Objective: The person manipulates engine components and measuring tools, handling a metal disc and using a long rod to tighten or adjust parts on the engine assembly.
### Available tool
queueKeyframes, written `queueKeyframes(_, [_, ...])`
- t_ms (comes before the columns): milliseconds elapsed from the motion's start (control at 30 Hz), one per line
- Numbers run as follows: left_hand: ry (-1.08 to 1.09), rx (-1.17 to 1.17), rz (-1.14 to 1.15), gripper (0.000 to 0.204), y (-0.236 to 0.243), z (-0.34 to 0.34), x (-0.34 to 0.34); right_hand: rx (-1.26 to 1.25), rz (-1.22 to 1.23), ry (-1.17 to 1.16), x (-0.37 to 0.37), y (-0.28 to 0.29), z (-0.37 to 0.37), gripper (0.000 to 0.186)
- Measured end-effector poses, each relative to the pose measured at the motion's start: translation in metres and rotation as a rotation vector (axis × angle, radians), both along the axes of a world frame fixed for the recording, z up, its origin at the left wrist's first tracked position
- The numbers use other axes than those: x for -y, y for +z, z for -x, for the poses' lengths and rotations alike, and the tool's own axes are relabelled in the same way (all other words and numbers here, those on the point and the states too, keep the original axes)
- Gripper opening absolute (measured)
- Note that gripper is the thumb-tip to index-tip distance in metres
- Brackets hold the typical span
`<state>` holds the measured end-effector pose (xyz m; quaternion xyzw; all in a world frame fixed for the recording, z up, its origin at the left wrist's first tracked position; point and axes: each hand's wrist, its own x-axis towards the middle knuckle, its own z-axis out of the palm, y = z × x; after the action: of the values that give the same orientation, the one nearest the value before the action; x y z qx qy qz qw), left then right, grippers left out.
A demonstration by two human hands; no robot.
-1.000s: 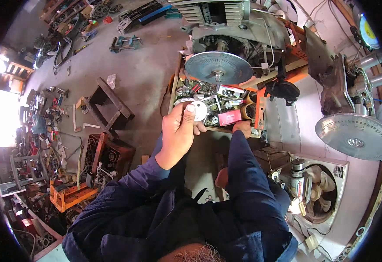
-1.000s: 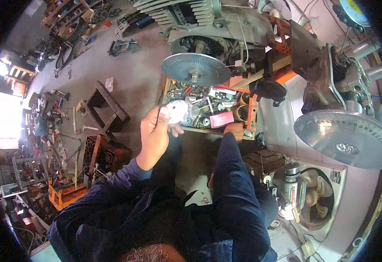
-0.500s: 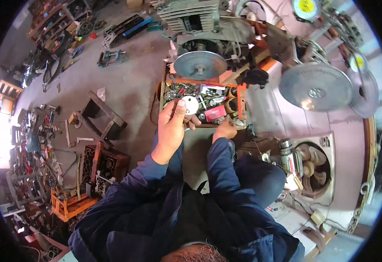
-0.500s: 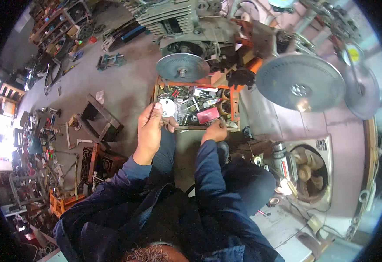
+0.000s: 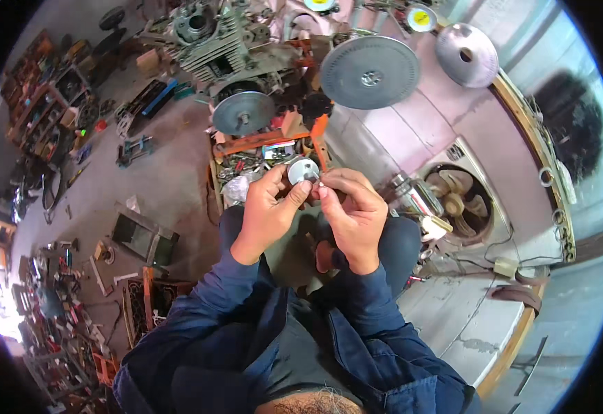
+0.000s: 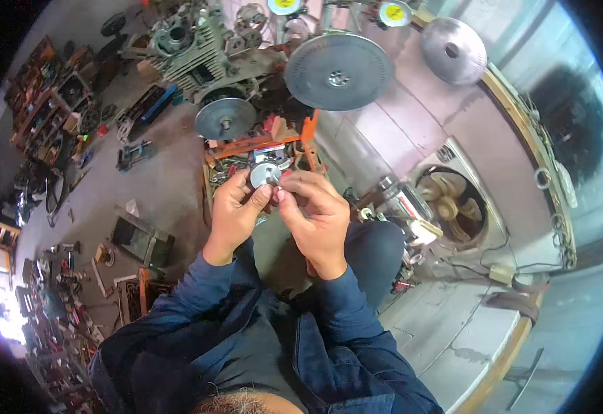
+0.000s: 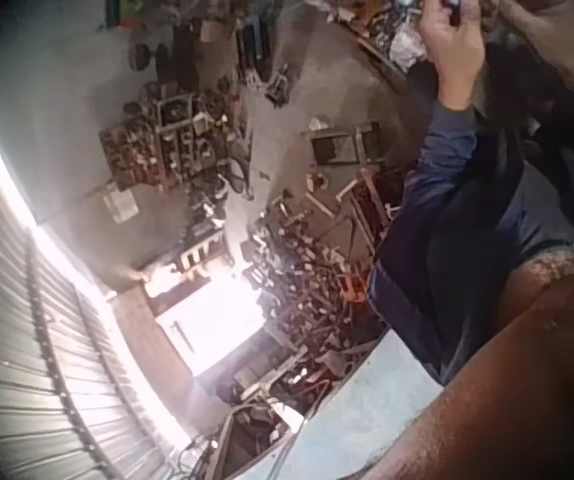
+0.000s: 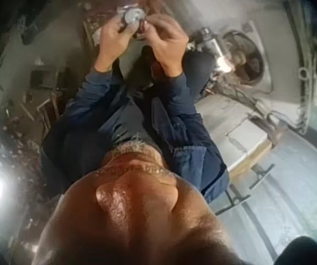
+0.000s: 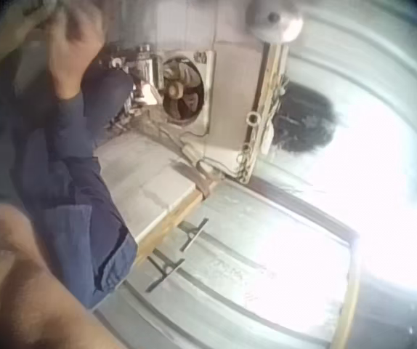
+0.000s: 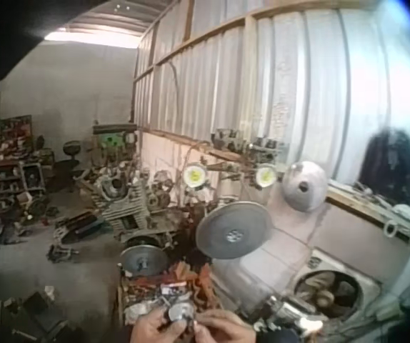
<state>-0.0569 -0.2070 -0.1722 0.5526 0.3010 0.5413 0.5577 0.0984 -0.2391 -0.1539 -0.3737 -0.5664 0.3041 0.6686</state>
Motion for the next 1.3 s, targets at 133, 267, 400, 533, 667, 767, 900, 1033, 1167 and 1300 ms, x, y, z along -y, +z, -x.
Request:
queueKeyframes(133, [0.047, -0.197, -0.157, 0.031, 0.016, -0.011, 0.012, -0.028, 0.035, -0.021, 0.016, 0.009, -0.015, 0.015])
queueKeyframes(267, [0.166, -0.479, -0.405, 0.027, 0.033, -0.012, 0.018, 0.053, -0.036, -0.013, 0.019, 0.004, -0.029, 0.016])
queueKeyframes(400, [0.22, -0.557, -0.606, 0.027, 0.039, -0.016, 0.018, -0.226, 0.0, 0.077, 0.026, 0.002, -0.031, 0.026])
queueKeyframes(533, [0.085, -0.529, -0.497, 0.029, 0.038, -0.017, 0.018, -0.21, 0.019, 0.052, 0.028, 0.006, -0.036, 0.034])
queueKeyframes(667, [-0.151, -0.249, -0.174, 0.025, 0.038, -0.023, 0.025, -0.005, 0.028, -0.102, 0.028, 0.007, -0.043, 0.034])
queueKeyframes(767, [-0.22, -0.173, -0.093, 0.025, 0.03, -0.026, 0.024, -0.05, 0.022, -0.12, 0.03, 0.01, -0.043, 0.033])
queueKeyframes(900, [-0.241, -0.135, -0.082, 0.027, 0.03, -0.03, 0.026, -0.112, 0.037, -0.081, 0.033, 0.011, -0.05, 0.035])
queueKeyframes(1033, [-0.258, -0.138, -0.086, 0.028, 0.034, -0.033, 0.029, -0.15, 0.038, -0.038, 0.035, 0.011, -0.053, 0.037])
queueKeyframes(1167, [-0.278, -0.097, -0.07, 0.03, 0.026, -0.032, 0.027, -0.185, 0.051, -0.031, 0.036, 0.01, -0.053, 0.04])
queueKeyframes(1300, [-0.282, -0.093, -0.061, 0.031, 0.03, -0.037, 0.028, -0.218, 0.026, -0.037, 0.034, 0.009, -0.054, 0.037])
